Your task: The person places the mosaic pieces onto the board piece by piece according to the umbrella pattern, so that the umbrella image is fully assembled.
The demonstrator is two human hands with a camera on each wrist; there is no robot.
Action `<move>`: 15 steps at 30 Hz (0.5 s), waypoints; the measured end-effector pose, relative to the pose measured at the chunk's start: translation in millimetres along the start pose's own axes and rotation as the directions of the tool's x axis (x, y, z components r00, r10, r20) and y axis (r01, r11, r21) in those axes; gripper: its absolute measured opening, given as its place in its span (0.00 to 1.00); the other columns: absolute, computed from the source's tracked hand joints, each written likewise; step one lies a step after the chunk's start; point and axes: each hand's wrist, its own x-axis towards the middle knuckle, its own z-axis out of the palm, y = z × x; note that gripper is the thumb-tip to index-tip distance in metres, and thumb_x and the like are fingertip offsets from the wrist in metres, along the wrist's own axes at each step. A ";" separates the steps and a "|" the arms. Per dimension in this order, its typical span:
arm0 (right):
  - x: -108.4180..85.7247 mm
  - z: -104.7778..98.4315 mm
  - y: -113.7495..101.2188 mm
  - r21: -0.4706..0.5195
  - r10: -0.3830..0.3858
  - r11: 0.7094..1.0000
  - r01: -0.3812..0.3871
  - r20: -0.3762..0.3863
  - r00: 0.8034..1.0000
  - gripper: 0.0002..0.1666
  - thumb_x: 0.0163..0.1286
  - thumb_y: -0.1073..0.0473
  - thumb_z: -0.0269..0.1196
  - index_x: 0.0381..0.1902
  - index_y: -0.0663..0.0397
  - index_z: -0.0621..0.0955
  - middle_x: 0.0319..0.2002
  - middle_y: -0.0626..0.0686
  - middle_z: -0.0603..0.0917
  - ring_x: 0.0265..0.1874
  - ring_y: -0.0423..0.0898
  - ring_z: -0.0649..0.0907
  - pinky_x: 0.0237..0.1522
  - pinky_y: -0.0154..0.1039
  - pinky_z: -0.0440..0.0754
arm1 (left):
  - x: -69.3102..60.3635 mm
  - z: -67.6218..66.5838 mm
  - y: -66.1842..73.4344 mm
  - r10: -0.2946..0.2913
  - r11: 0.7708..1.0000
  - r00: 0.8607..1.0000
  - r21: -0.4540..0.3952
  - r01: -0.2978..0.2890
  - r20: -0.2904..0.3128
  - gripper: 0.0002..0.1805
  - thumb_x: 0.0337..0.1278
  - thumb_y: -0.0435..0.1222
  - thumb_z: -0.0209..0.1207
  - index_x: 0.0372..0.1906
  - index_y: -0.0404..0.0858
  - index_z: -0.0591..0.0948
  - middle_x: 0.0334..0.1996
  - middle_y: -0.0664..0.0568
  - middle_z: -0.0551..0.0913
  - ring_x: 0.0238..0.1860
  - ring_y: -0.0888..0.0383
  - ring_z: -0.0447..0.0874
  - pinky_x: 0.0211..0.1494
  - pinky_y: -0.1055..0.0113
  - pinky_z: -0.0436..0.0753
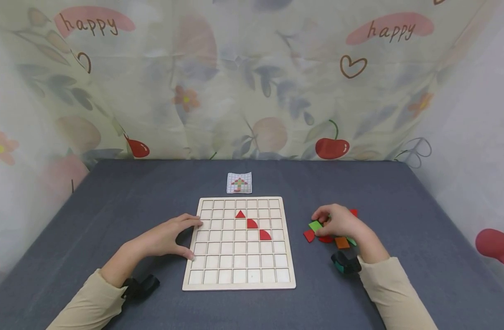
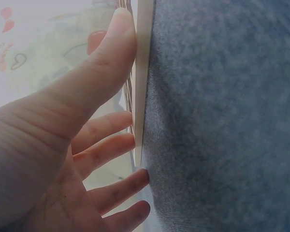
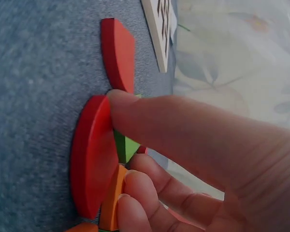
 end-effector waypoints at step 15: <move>-0.7 3.9 0.3 -0.185 -0.131 0.976 0.113 -0.090 0.987 0.13 0.55 0.58 0.69 0.37 0.58 0.83 0.31 0.51 0.78 0.27 0.38 0.73 0.29 0.31 0.73 | 1.0 1.0 -0.9 0.002 1.000 1.000 -0.003 -0.002 0.000 0.46 0.36 0.52 0.71 0.64 0.37 0.69 0.63 0.44 0.68 0.63 0.48 0.68 0.64 0.51 0.69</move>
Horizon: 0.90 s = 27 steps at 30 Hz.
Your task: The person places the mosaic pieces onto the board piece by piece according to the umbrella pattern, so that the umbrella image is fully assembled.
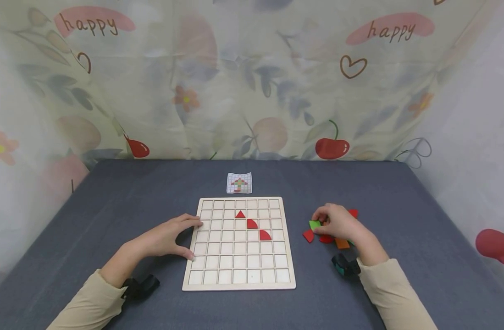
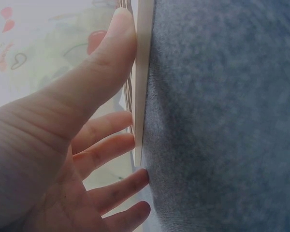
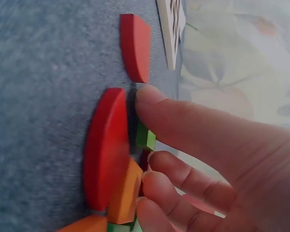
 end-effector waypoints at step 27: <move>19.4 13.3 -48.9 0.049 -0.084 0.995 0.092 -0.139 0.987 0.15 0.58 0.60 0.67 0.43 0.60 0.82 0.37 0.53 0.82 0.30 0.38 0.80 0.32 0.29 0.78 | -2.0 -1.4 2.0 0.010 1.000 1.000 0.004 -0.010 0.000 0.46 0.37 0.51 0.71 0.64 0.36 0.69 0.64 0.43 0.67 0.64 0.46 0.67 0.64 0.50 0.68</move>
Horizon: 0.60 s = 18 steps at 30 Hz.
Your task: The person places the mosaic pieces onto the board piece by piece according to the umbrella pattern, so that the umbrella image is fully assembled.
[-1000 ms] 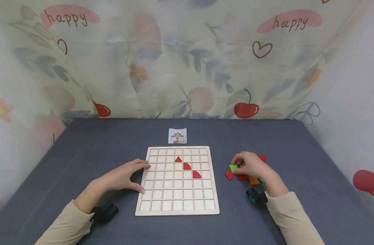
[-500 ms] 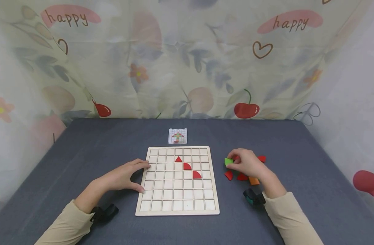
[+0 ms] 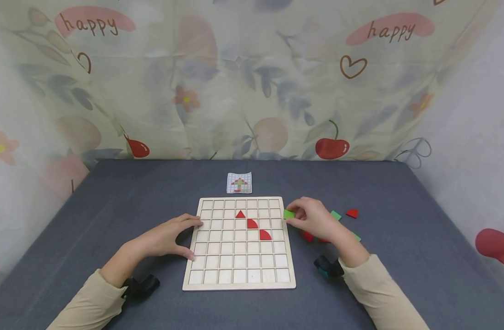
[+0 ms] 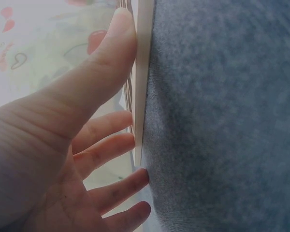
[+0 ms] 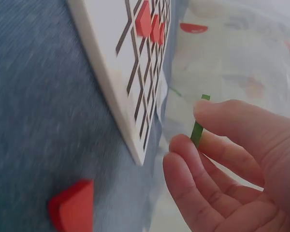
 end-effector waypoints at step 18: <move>22.3 23.1 -29.9 0.068 -0.035 0.997 0.032 0.047 0.998 0.17 0.58 0.67 0.65 0.47 0.63 0.80 0.40 0.57 0.80 0.35 0.44 0.82 0.36 0.33 0.81 | -0.4 -0.6 -2.4 0.025 1.000 1.000 0.014 -0.025 -0.007 0.45 0.38 0.52 0.70 0.63 0.36 0.69 0.63 0.42 0.68 0.63 0.45 0.67 0.64 0.49 0.68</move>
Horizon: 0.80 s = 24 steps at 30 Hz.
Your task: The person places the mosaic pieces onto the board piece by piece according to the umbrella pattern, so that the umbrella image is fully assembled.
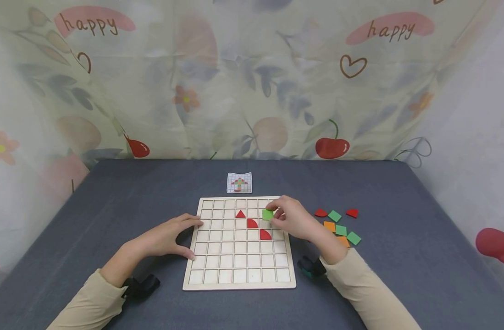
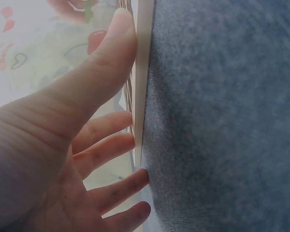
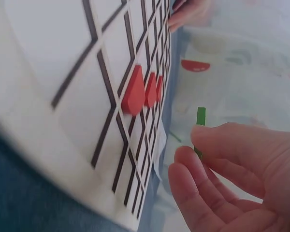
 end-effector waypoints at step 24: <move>31.5 33.9 -21.8 0.020 0.026 0.999 -0.028 0.081 0.996 0.14 0.56 0.64 0.67 0.42 0.60 0.82 0.35 0.54 0.82 0.27 0.39 0.75 0.31 0.30 0.74 | -0.1 1.1 0.1 0.002 1.000 1.000 -0.010 -0.002 -0.001 0.45 0.38 0.51 0.71 0.64 0.36 0.69 0.63 0.42 0.68 0.63 0.46 0.68 0.64 0.50 0.69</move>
